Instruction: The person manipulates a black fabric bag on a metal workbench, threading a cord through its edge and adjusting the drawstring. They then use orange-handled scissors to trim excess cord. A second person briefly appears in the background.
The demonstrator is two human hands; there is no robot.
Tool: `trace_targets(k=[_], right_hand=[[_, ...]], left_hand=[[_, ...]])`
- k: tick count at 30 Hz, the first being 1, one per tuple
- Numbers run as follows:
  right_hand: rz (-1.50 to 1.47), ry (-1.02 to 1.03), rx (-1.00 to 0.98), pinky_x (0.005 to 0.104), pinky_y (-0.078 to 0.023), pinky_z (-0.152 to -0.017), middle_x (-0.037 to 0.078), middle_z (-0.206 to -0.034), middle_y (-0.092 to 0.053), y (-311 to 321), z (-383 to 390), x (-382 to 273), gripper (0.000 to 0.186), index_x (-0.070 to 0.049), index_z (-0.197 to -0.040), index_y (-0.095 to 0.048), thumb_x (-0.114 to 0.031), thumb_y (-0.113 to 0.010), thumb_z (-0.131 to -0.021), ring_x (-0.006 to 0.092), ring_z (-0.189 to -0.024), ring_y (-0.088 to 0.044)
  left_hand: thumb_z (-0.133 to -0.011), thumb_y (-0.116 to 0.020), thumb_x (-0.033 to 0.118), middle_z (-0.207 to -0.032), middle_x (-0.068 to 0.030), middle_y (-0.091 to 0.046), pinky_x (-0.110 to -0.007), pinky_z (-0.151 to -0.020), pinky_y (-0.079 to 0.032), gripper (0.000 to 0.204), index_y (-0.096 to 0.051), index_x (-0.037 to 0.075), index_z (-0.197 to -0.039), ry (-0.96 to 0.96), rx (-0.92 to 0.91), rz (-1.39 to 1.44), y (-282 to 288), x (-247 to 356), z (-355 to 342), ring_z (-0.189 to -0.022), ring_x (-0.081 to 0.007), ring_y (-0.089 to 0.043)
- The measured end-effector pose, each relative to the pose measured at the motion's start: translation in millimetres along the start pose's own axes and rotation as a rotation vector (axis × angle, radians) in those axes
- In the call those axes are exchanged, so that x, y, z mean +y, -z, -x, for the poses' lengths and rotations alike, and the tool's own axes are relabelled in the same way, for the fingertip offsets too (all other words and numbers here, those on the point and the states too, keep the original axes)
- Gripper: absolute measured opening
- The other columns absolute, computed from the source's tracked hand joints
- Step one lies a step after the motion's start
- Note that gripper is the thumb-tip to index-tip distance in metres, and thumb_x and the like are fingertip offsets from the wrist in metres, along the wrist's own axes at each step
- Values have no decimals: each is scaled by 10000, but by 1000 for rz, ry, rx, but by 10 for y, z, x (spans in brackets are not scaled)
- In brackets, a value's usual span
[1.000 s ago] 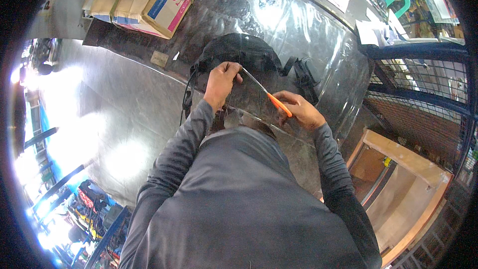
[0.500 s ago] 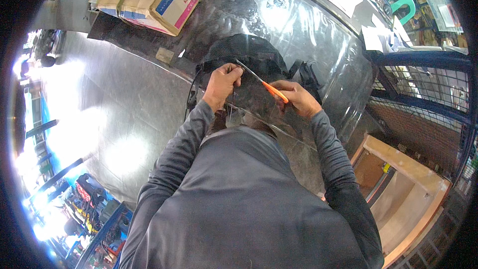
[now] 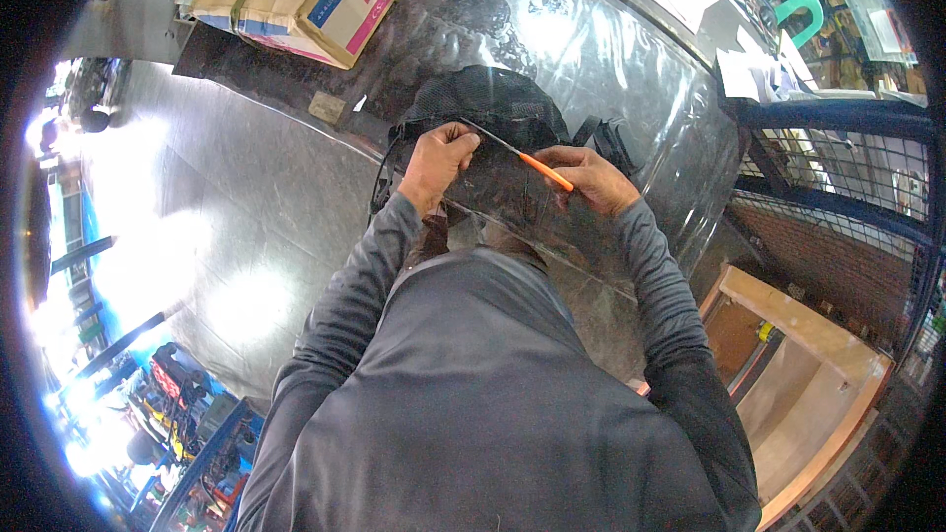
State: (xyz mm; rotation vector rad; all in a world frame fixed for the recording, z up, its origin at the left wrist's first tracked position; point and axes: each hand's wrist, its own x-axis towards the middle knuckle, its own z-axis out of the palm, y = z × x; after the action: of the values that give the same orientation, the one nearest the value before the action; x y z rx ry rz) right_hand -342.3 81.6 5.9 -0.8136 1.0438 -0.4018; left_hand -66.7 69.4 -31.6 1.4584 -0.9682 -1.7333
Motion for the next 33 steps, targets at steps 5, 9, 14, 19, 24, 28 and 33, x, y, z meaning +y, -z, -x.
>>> trace_targets(k=[5, 9, 14, 19, 24, 28, 33], right_hand=[[18, 12, 14, 287, -551, -667, 8, -836, -609, 102, 103, 128, 513, 46, -1367, -591, -208, -720, -941, 119, -714, -620], [-147, 144, -42, 361, -579, -731, 22, -843, -619, 166, 511, 324, 514, 26, -1381, -559, -223, -710, -957, 121, -725, -613], [-289, 159, 158, 359, -593, -739, 27, -868, -603, 158, 819, 520, 469, 13, -1358, -572, -171, -690, -943, 113, -703, -611], [-278, 149, 223, 377, -568, -711, 10, -757, -579, 100, 852, 677, 531, 4, -1331, -566, -241, -770, -905, 137, -623, -573], [-273, 152, 244, 371, -569, -714, 10, -809, -590, 66, 925, 805, 492, 15, -1330, -573, -179, -719, -903, 131, -680, -600], [-272, 92, 272, 346, -565, -717, 5, -829, -599, 92, 968, 852, 507, 10, -1350, -575, -214, -697, -913, 116, -722, -616], [-175, 70, 190, 352, -580, -720, -6, -812, -597, 204, 923, 790, 556, 29, -1379, -555, -267, -693, -929, 112, -722, -621]], left_hand=[[-995, -635, 179, -724, 18, -588, -242, -590, -381, 167, -671, 19, -964, 0, 9, -29, 41, 8, 46, -633, -67, -498], [-1041, -546, 171, -750, -8, -601, -255, -590, -422, 188, -635, 6, -1064, 21, -54, -53, 96, -203, 120, -625, -87, -527], [-1075, -493, 203, -828, -47, -634, -293, -574, -485, 198, -572, 31, -1132, 145, -18, 100, -253, -287, 98, -598, -125, -561], [-1082, -481, 208, -936, -98, -689, -270, -496, -434, 214, -537, 10, -1142, 119, 19, 1, -628, -475, -34, -546, -110, -522], [-1077, -520, 256, -938, -96, -706, -250, -430, -362, 269, -531, -1, -1156, 175, -90, 99, -773, -330, -8, -497, -72, -464], [-1058, -580, 314, -845, -62, -685, -237, -422, -337, 298, -575, 19, -1103, 128, -116, 70, -794, -198, 62, -470, -54, -428], [-1020, -620, 265, -755, -41, -653, -246, -468, -358, 255, -631, 10, -1042, 86, -69, 6, -845, -68, 8, -501, -60, -448]])
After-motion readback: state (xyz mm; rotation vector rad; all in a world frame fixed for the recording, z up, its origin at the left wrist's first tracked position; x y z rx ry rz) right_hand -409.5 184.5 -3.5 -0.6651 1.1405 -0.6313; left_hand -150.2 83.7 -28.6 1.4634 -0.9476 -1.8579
